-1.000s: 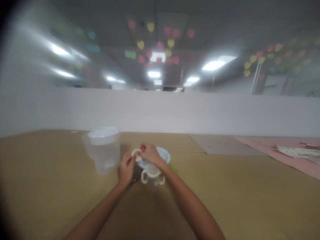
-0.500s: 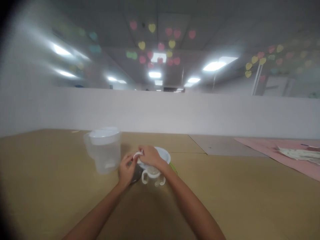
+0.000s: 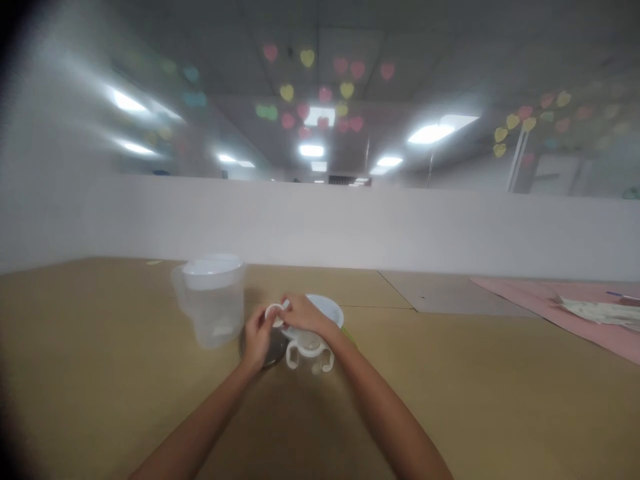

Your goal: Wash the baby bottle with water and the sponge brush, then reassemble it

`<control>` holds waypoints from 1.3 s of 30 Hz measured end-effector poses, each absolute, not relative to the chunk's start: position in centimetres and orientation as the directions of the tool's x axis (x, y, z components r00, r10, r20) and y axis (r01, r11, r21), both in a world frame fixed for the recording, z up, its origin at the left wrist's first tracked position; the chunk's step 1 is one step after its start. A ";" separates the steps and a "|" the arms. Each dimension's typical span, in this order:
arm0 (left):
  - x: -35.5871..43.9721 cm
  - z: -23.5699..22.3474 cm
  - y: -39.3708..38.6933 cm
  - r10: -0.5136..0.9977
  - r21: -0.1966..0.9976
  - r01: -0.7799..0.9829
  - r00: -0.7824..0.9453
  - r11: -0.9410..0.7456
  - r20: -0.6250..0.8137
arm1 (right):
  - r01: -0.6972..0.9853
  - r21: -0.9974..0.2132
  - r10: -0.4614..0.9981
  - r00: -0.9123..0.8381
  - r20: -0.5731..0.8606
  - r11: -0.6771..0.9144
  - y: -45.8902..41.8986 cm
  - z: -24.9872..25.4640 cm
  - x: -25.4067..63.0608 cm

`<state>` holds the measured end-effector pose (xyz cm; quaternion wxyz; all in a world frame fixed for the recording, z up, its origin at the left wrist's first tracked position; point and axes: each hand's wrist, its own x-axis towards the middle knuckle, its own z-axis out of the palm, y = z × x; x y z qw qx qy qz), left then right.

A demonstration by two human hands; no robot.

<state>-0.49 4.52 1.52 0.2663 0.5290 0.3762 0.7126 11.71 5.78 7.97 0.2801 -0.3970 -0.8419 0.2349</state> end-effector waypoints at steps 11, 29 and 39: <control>-0.7 0.6 4.3 0.727 0.759 0.211 -0.218 -0.616 0.651 | 0.705 -0.323 0.771 -0.530 0.354 0.632 4.5 8.5 11.8; -0.8 1.4 4.3 0.739 0.782 0.172 -0.256 -0.599 0.623 | 0.762 -0.259 0.768 -0.440 0.465 0.593 5.3 9.0 12.0; -0.8 1.8 3.1 0.637 0.680 0.319 -0.242 -0.660 0.732 | 0.786 -0.201 0.789 -0.492 0.369 0.584 4.3 9.0 11.5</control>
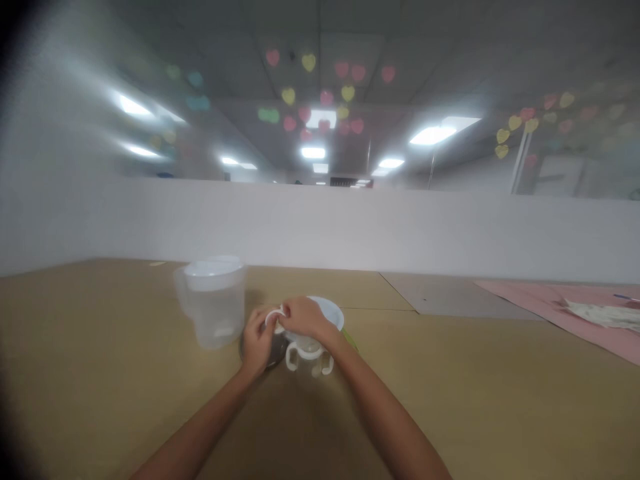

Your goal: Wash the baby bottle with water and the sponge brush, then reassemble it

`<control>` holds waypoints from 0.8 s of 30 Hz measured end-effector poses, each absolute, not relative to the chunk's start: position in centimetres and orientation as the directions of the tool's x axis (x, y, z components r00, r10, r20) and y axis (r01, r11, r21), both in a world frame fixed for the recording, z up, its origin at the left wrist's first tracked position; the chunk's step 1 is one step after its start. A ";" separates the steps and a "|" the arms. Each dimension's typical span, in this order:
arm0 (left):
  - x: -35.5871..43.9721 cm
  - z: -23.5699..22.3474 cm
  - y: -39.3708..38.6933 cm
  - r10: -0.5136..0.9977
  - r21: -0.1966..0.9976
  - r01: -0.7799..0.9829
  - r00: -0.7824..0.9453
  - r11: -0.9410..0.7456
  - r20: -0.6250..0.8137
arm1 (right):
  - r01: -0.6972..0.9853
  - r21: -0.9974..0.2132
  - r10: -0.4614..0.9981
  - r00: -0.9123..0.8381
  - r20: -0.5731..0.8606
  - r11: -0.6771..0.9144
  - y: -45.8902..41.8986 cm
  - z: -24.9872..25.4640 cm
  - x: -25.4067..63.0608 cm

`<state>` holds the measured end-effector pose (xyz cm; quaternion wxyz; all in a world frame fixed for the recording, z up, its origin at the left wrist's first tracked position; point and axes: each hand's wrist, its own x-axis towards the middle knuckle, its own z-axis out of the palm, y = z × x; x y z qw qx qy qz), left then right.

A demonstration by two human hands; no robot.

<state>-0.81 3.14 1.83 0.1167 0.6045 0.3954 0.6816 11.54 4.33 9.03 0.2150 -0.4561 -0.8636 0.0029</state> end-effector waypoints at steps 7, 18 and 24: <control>-0.7 1.8 3.3 0.617 0.654 0.363 -0.230 -0.664 0.753 | 0.825 -0.118 0.797 -0.483 0.362 0.553 4.3 9.3 11.6; -0.5 1.2 4.4 0.720 0.782 0.148 -0.316 -0.606 0.618 | 0.779 -0.239 0.768 -0.424 0.480 0.580 4.8 9.0 11.5; -0.8 1.6 3.9 0.681 0.732 0.259 -0.268 -0.630 0.682 | 0.707 -0.188 0.676 -0.509 0.533 0.681 4.6 9.1 11.3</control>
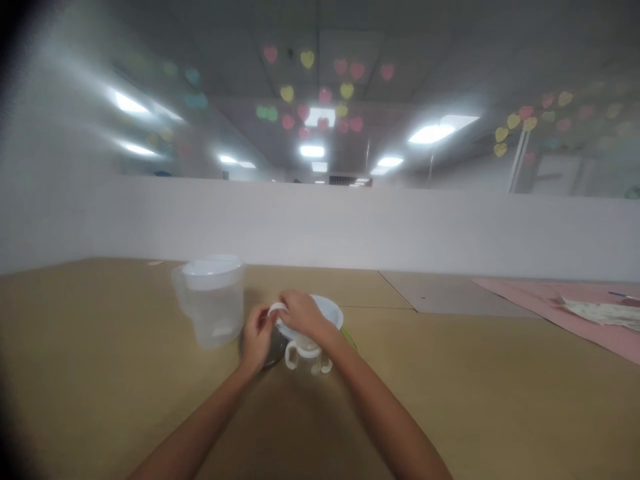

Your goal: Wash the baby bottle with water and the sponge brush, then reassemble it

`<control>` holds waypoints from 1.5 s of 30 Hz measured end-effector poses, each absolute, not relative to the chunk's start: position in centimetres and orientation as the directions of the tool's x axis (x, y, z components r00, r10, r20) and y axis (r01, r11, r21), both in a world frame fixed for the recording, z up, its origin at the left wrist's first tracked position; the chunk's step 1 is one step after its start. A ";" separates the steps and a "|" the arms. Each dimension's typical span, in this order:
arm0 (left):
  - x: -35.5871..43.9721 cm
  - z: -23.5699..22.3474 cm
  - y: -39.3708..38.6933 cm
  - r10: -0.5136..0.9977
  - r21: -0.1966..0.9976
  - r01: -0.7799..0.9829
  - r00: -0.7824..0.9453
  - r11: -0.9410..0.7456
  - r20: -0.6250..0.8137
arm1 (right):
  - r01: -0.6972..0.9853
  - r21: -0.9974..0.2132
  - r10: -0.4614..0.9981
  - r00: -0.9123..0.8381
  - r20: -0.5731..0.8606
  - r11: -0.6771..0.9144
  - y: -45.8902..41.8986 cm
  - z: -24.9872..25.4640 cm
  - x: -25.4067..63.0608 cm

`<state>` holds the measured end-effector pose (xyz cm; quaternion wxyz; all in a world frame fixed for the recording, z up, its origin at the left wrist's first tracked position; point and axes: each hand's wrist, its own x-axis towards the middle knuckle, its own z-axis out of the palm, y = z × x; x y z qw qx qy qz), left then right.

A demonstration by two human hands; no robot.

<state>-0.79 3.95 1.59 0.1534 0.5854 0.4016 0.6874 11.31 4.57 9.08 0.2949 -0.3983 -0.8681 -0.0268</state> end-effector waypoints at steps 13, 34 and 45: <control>-0.7 2.1 3.4 0.661 0.710 0.330 -0.265 -0.622 0.702 | 0.700 -0.279 0.704 -0.438 0.559 0.658 5.1 8.5 11.0; -0.8 2.3 3.1 0.572 0.612 0.429 -0.236 -0.664 0.786 | 0.729 -0.231 0.719 -0.473 0.509 0.644 4.1 9.4 11.4; -0.1 2.5 3.5 0.790 0.805 -0.112 -0.309 -0.583 0.529 | 0.340 -0.812 0.766 -0.615 0.190 0.474 5.3 10.3 13.0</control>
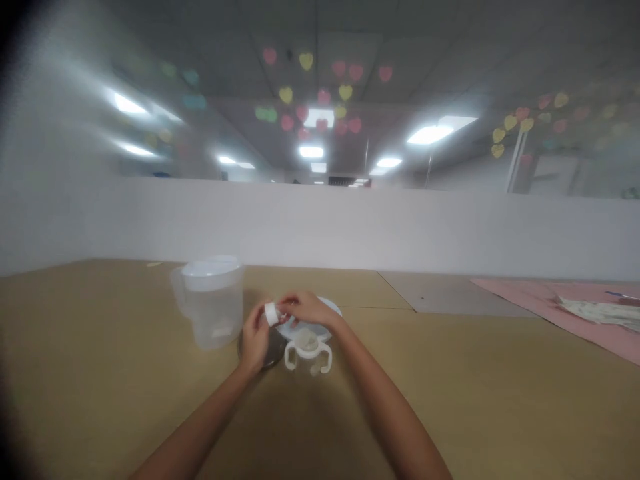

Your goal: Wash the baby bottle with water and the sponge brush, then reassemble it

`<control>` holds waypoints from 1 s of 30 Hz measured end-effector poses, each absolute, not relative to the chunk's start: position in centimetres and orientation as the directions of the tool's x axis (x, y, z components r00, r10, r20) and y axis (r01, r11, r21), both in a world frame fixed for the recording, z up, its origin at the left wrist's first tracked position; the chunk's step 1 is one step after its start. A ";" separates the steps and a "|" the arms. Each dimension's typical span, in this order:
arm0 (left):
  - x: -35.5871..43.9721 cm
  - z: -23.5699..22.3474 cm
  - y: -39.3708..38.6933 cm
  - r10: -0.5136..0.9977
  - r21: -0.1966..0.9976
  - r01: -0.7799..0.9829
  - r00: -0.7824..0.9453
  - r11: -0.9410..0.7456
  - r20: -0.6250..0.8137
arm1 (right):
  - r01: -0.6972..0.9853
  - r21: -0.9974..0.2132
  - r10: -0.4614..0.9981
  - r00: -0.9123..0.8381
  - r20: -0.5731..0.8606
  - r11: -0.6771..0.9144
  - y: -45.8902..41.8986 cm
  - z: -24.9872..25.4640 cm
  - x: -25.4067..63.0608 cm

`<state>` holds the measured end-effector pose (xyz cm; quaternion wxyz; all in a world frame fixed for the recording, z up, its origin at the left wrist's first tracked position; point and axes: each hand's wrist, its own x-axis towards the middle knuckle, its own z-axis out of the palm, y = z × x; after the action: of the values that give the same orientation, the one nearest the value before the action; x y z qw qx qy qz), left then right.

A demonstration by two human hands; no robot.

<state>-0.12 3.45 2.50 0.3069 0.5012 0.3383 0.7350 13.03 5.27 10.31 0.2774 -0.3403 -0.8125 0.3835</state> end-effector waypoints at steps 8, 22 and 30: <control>0.0 1.5 2.0 0.683 0.663 0.203 0.045 -0.721 0.729 | 0.285 -0.811 0.787 -0.536 0.307 0.511 3.6 13.8 16.0; 1.1 1.1 1.3 0.630 0.394 0.547 0.352 -0.739 0.692 | 0.638 -0.287 0.689 -0.713 0.128 0.714 1.7 13.9 16.7; 1.0 1.0 1.3 0.638 0.399 0.552 0.350 -0.732 0.686 | 0.589 -0.317 0.642 -0.762 0.089 0.743 2.5 13.8 16.8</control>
<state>1.03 1.31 0.98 0.0486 0.8202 0.3626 0.4398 16.83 2.49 13.76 0.0964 -0.3314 -0.9286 0.1363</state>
